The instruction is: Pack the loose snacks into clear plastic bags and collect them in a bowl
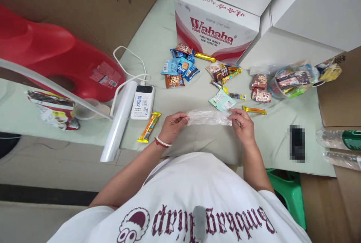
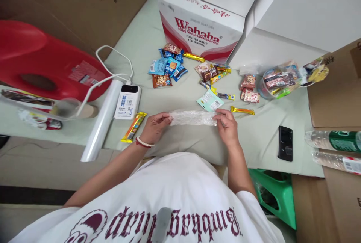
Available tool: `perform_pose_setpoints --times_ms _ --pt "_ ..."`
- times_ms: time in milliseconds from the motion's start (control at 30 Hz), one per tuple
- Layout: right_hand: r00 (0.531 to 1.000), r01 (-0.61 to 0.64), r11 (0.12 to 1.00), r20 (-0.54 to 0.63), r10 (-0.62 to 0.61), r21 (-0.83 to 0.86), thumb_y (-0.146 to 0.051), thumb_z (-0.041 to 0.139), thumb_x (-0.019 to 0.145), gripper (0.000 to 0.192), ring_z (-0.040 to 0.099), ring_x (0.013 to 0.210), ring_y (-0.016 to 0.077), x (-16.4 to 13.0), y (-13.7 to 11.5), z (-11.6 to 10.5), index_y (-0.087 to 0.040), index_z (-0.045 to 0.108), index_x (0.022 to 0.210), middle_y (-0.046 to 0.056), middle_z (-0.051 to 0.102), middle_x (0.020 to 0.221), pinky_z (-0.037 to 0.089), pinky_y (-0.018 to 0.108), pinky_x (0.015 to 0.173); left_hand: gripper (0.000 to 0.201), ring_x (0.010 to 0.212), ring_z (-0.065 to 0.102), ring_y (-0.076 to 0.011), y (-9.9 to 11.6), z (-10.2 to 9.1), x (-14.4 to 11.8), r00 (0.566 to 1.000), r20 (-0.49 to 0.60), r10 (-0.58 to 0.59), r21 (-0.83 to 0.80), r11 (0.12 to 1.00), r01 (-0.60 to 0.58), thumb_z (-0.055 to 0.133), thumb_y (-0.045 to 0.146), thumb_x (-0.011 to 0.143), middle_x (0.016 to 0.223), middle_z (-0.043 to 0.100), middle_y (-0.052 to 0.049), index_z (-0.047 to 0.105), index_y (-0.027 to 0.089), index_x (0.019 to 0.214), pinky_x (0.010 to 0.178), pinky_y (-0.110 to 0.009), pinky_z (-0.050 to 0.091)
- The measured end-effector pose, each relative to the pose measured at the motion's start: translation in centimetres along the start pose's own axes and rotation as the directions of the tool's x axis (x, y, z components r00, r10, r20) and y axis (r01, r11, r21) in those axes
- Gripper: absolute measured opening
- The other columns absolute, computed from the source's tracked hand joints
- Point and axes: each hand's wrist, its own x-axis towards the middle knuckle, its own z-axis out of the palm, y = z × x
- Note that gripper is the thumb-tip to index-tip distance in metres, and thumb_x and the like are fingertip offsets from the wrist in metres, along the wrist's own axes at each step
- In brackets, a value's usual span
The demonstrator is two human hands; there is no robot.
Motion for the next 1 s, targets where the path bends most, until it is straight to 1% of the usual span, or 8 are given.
perform_pose_setpoints --times_ms 133,267,333,433,600,733,900,1000 --pt "0.990 -0.012 0.997 -0.143 0.000 -0.082 -0.020 0.054 0.093 0.025 0.063 0.113 0.0268 -0.8 -1.9 -0.8 -0.026 0.078 0.099 0.010 0.066 0.122 0.050 0.048 0.101 0.027 0.071 0.061 -0.0146 0.1 0.0 -0.8 0.996 0.033 0.087 0.053 0.995 -0.089 0.076 0.046 0.082 0.073 0.068 -0.001 0.076 0.019 0.081 0.072 -0.028 0.050" --pt "0.995 0.029 0.993 0.091 -0.039 0.112 -0.033 0.063 0.096 0.027 0.064 0.080 0.0177 -1.0 -5.4 1.6 -0.029 0.074 0.120 0.009 0.066 0.116 0.055 0.033 0.074 0.022 0.078 0.066 -0.0176 0.5 0.8 -1.9 0.960 0.127 0.250 0.151 0.952 -0.268 0.072 0.042 0.086 0.081 0.075 -0.005 0.079 0.022 0.082 0.076 -0.031 0.051" --pt "0.976 0.059 0.988 0.197 -0.088 0.145 -0.038 0.062 0.097 0.025 0.063 0.079 0.0172 -0.9 -6.3 3.6 -0.030 0.076 0.116 0.008 0.067 0.107 0.054 0.032 0.073 0.020 0.082 0.068 -0.0192 0.5 0.9 -2.6 0.951 0.147 0.273 0.188 0.936 -0.298 0.071 0.041 0.085 0.086 0.078 -0.007 0.080 0.023 0.082 0.080 -0.033 0.053" --pt "0.959 0.108 0.986 0.246 -0.138 0.129 -0.039 0.052 0.101 0.029 0.064 0.089 0.0193 -1.1 -6.7 5.9 -0.029 0.079 0.103 0.007 0.068 0.097 0.054 0.032 0.080 0.022 0.082 0.069 -0.0199 0.2 0.4 -3.6 0.974 0.122 0.193 0.198 0.956 -0.215 0.068 0.041 0.084 0.085 0.077 -0.006 0.079 0.022 0.084 0.081 -0.033 0.054" --pt "0.929 0.132 0.986 0.333 -0.159 0.103 -0.038 0.049 0.102 0.032 0.062 0.091 0.0211 -2.5 -7.2 6.7 -0.030 0.080 0.103 0.006 0.069 0.099 0.053 0.034 0.083 0.045 0.073 0.064 -0.0172 -0.1 0.0 -4.3 1.000 -0.005 -0.027 0.071 0.997 0.027 0.053 0.055 0.091 0.099 0.075 -0.009 0.074 0.017 0.103 0.056 -0.026 0.045" --pt "0.932 0.153 0.983 0.318 -0.177 0.099 -0.038 0.052 0.100 0.029 0.062 0.091 0.0224 -3.8 -7.5 6.0 -0.031 0.080 0.101 0.007 0.070 0.098 0.053 0.036 0.083 0.032 0.062 0.051 -0.0122 -0.2 0.8 -3.9 0.997 0.082 0.001 0.176 0.984 -0.016 0.069 0.050 0.082 0.068 0.060 0.002 0.067 0.018 0.080 0.058 -0.024 0.040" --pt "0.982 0.104 0.995 0.159 -0.104 0.010 -0.035 0.056 0.098 0.024 0.064 0.090 0.0225 -6.1 -5.6 4.8 -0.032 0.080 0.100 0.006 0.071 0.098 0.054 0.037 0.082 0.033 0.056 0.042 -0.0103 -1.1 0.3 -3.1 0.998 -0.063 0.011 0.083 0.997 -0.006 0.066 0.052 0.083 0.059 0.047 0.007 0.057 0.020 0.075 0.055 -0.024 0.035" --pt "0.994 0.059 0.998 0.093 -0.056 -0.026 -0.033 0.058 0.096 0.022 0.064 0.088 0.0221 -8.2 -4.2 4.2 -0.031 0.080 0.099 0.005 0.070 0.095 0.055 0.036 0.078 0.036 0.055 0.043 -0.0102 -1.6 -0.1 -2.9 0.998 -0.065 -0.017 0.015 1.000 0.018 0.067 0.055 0.082 0.061 0.048 0.006 0.056 0.021 0.078 0.055 -0.024 0.036"
